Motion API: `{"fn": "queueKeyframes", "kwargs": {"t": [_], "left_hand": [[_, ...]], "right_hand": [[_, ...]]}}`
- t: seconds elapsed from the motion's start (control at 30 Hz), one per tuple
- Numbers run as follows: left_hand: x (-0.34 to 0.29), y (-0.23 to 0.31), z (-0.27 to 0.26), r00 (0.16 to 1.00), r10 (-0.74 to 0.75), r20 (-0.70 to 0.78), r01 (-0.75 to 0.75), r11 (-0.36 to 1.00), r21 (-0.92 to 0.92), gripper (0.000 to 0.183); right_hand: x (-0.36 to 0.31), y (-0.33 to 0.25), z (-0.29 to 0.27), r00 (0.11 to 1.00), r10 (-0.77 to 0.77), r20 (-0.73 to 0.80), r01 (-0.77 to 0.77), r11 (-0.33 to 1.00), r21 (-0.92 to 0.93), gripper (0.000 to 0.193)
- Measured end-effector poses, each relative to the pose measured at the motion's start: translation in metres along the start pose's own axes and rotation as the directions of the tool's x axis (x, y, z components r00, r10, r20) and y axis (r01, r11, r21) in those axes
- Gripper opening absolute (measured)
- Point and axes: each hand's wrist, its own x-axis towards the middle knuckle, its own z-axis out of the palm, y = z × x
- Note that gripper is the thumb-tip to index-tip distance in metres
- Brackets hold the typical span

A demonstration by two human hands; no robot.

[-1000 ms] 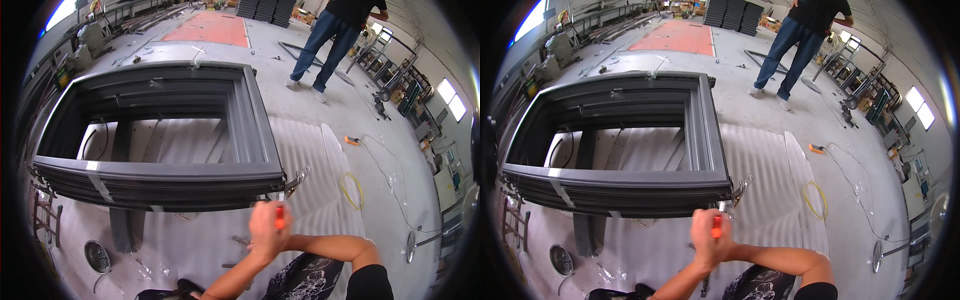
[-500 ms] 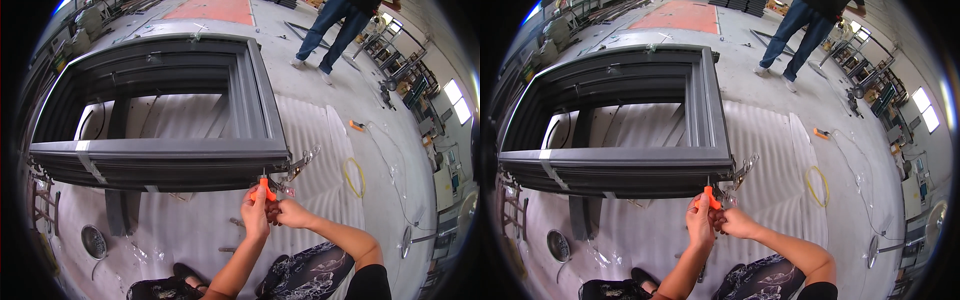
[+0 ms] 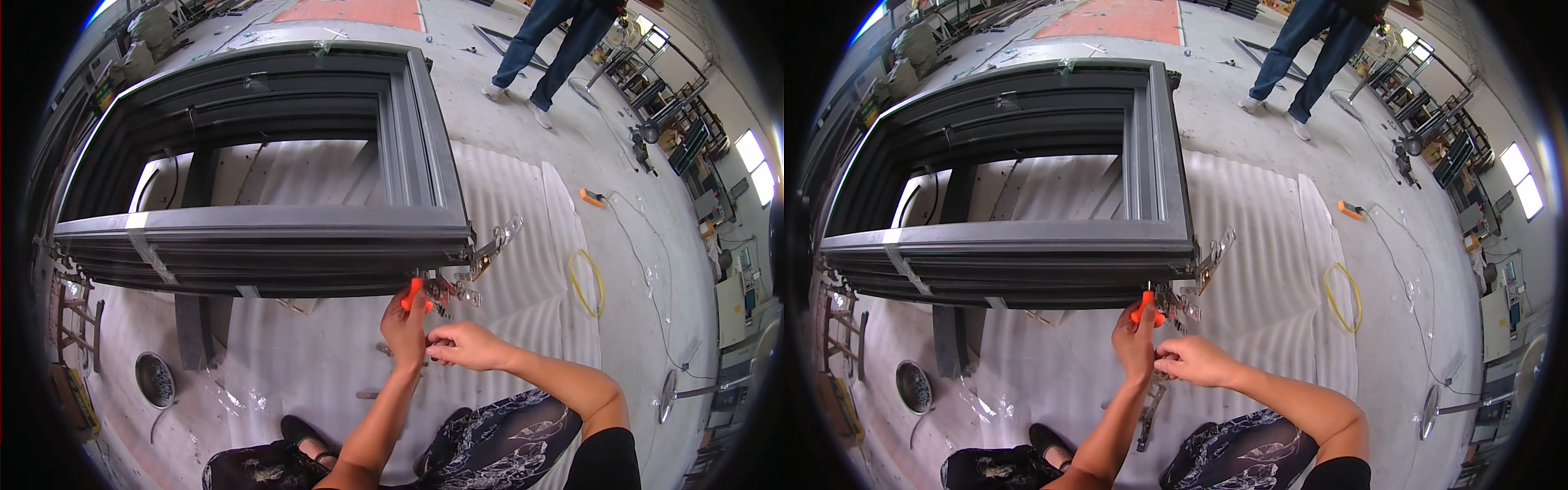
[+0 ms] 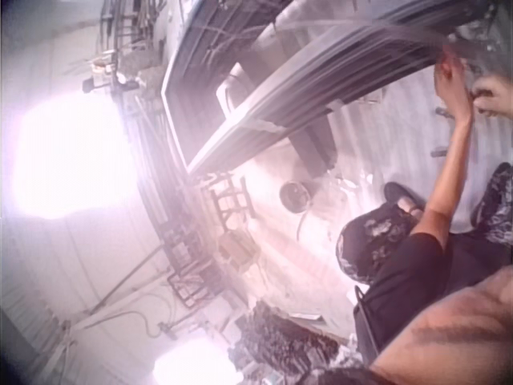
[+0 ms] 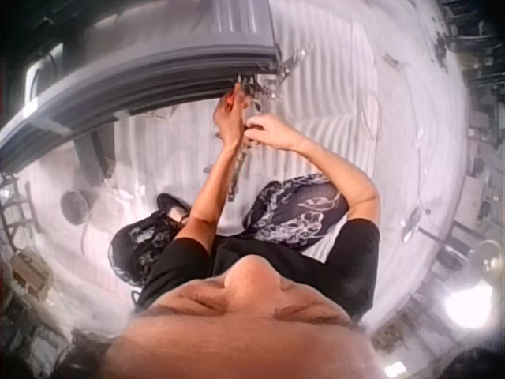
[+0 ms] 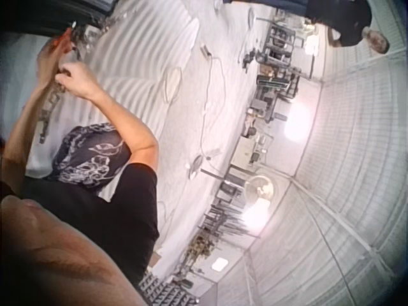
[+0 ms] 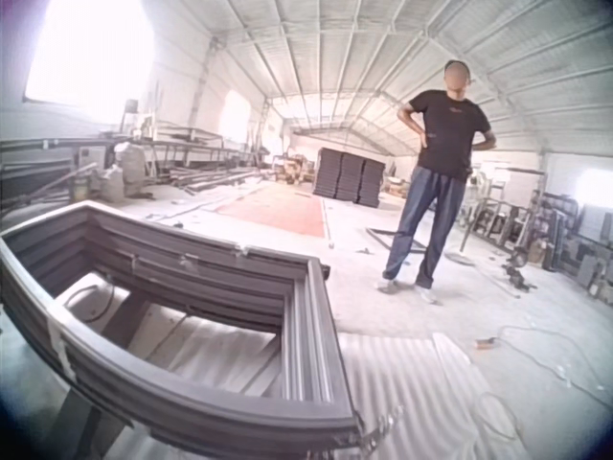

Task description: The person attaches hinges to a stack of metal window frames using a small orange-handled tool.

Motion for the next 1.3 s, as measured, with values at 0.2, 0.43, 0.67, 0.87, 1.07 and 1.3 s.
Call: {"fn": "queueKeyframes", "kwargs": {"t": [0.2, 0.43, 0.67, 0.87, 1.07, 1.3], "left_hand": [[0.005, -0.004, 0.004, 0.995, 0.007, 0.096, -0.005, 1.000, -0.021, 0.030], [0.005, -0.004, 0.004, 0.998, 0.013, 0.063, -0.009, 0.998, -0.061, 0.027], [0.008, -0.002, 0.001, 0.995, -0.035, 0.090, 0.043, 0.995, -0.086, 0.030], [0.007, -0.006, 0.004, 0.966, -0.227, 0.122, 0.258, 0.860, -0.441, 0.036], [0.006, -0.010, 0.004, 0.989, -0.089, 0.115, 0.106, 0.983, -0.151, 0.037], [0.013, -0.021, -0.003, 0.974, -0.115, 0.193, 0.164, 0.951, -0.261, 0.033]], "right_hand": [[-0.002, 0.000, -0.002, 1.000, 0.004, 0.009, -0.004, 1.000, -0.008, 0.028], [-0.004, -0.004, -0.003, 0.999, -0.004, 0.039, 0.007, 0.996, -0.084, 0.027], [-0.003, -0.010, -0.002, 0.999, 0.002, 0.043, 0.001, 0.997, -0.075, 0.026], [-0.004, -0.015, -0.001, 0.999, -0.001, 0.033, 0.001, 1.000, -0.003, 0.024], [0.003, 0.005, -0.004, 0.995, 0.003, -0.097, -0.005, 1.000, -0.015, 0.026], [0.018, 0.007, -0.005, 0.971, 0.158, -0.182, -0.101, 0.952, 0.291, 0.041]]}}
